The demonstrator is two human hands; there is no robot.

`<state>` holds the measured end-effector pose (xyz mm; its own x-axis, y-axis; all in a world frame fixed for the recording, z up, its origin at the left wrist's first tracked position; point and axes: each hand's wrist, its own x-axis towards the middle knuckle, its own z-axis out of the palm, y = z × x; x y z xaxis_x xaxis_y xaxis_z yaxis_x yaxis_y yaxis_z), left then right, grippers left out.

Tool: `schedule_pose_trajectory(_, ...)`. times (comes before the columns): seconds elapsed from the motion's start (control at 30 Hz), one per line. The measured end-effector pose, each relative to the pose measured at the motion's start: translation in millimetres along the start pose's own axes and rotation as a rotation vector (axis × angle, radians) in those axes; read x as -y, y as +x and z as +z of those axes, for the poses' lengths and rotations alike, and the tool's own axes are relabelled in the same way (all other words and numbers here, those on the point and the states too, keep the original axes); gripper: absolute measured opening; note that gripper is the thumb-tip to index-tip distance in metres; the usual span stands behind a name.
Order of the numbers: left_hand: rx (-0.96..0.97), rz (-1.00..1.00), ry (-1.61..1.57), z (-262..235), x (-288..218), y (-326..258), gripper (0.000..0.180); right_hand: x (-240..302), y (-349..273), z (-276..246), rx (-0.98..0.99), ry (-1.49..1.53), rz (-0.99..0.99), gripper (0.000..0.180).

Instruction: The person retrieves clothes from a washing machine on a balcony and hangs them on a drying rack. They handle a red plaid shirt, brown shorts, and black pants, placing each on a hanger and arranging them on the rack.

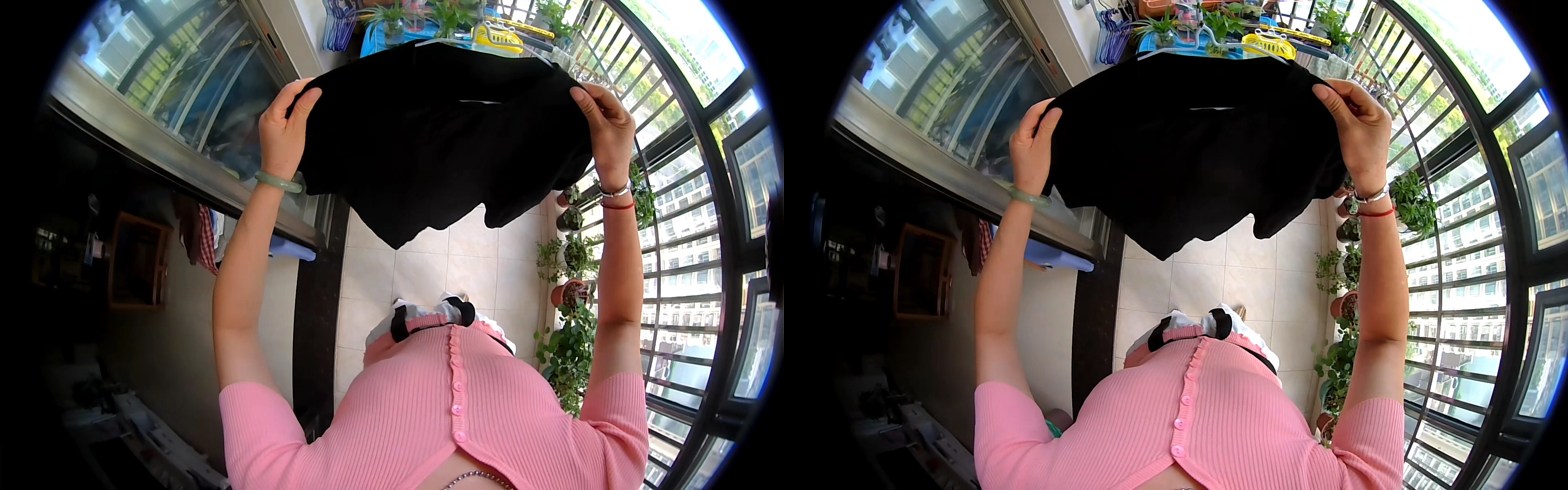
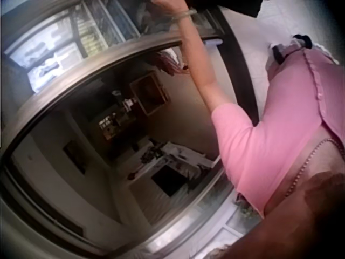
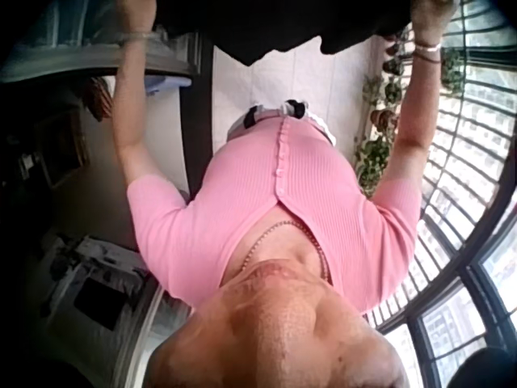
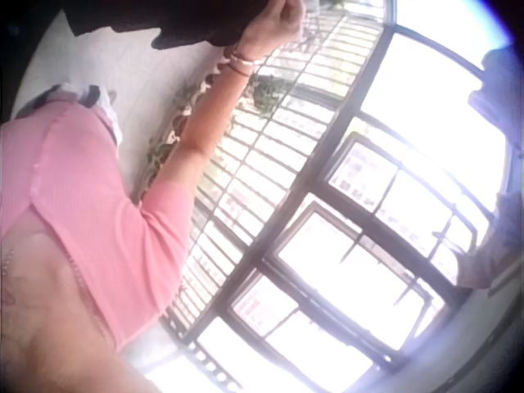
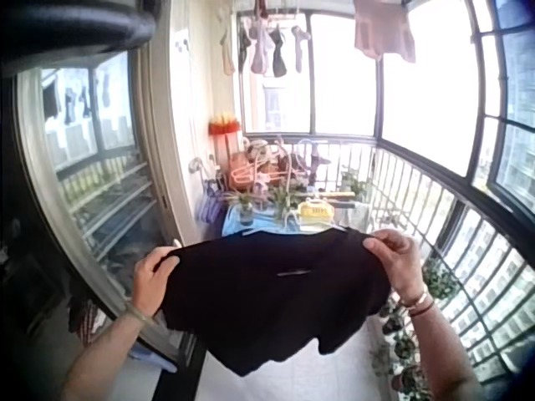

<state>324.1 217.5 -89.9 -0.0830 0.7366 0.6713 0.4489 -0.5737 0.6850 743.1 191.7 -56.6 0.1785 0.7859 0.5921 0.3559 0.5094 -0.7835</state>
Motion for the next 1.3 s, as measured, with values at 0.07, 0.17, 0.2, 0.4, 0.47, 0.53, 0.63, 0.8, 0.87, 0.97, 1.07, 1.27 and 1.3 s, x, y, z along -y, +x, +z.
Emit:
schedule_pose_trajectory(0.07, 0.005, -0.204, -0.167, -5, 7, 13, 0.036, 2, 0, 0, -0.021, 0.011, 0.0, 0.019)
schedule_pose_trajectory(0.17, 0.173, -0.33, -0.101, -28, 10, 32, 0.054, 3, 0, -2, -0.043, 0.001, 0.016, 0.02)
schedule_pose_trajectory(0.2, 0.135, -0.217, -0.048, -23, 13, 35, 0.052, 3, 1, -3, -0.049, -0.006, 0.023, 0.02)
schedule_pose_trajectory(0.4, 0.164, 0.356, 0.376, 25, -33, 44, 0.029, 20, 1, 7, -0.064, -0.108, -0.068, 0.017)
schedule_pose_trajectory(0.47, 0.194, 0.183, 0.23, 32, -43, 47, 0.026, 24, 2, 6, -0.089, -0.196, -0.145, 0.016)
schedule_pose_trajectory(0.53, 0.161, 0.126, 0.157, 40, -46, 47, 0.024, 37, 3, 4, -0.172, -0.5, -0.494, 0.016)
schedule_pose_trajectory(0.63, 0.097, 0.176, 0.133, 52, -46, 47, 0.024, 45, 1, 5, -0.233, -0.679, -0.79, 0.016)
schedule_pose_trajectory(0.8, 0.063, 0.204, 0.072, 57, -39, 42, 0.019, 49, -14, -18, -0.047, -0.307, -0.37, 0.019)
schedule_pose_trajectory(0.87, 0.036, 0.214, 0.04, 50, -36, 39, 0.016, 34, -9, -51, 0.124, -0.03, -0.025, 0.055)
schedule_pose_trajectory(0.97, 0.012, 0.173, -0.007, 47, -20, 45, 0.018, 11, -7, -76, 0.258, -0.039, 0.14, 0.059)
schedule_pose_trajectory(1.07, 0.004, 0.119, 0.023, 43, -14, 46, 0.022, -10, -18, -78, 0.299, -0.007, 0.275, 0.048)
schedule_pose_trajectory(1.27, 0.002, 0.125, 0.096, 31, -9, 43, 0.023, 3, -37, -58, 0.005, -0.18, -0.183, 0.01)
schedule_pose_trajectory(1.3, -0.002, 0.114, 0.097, 30, -10, 42, 0.022, 0, -42, -57, 0.002, -0.221, -0.181, 0.013)
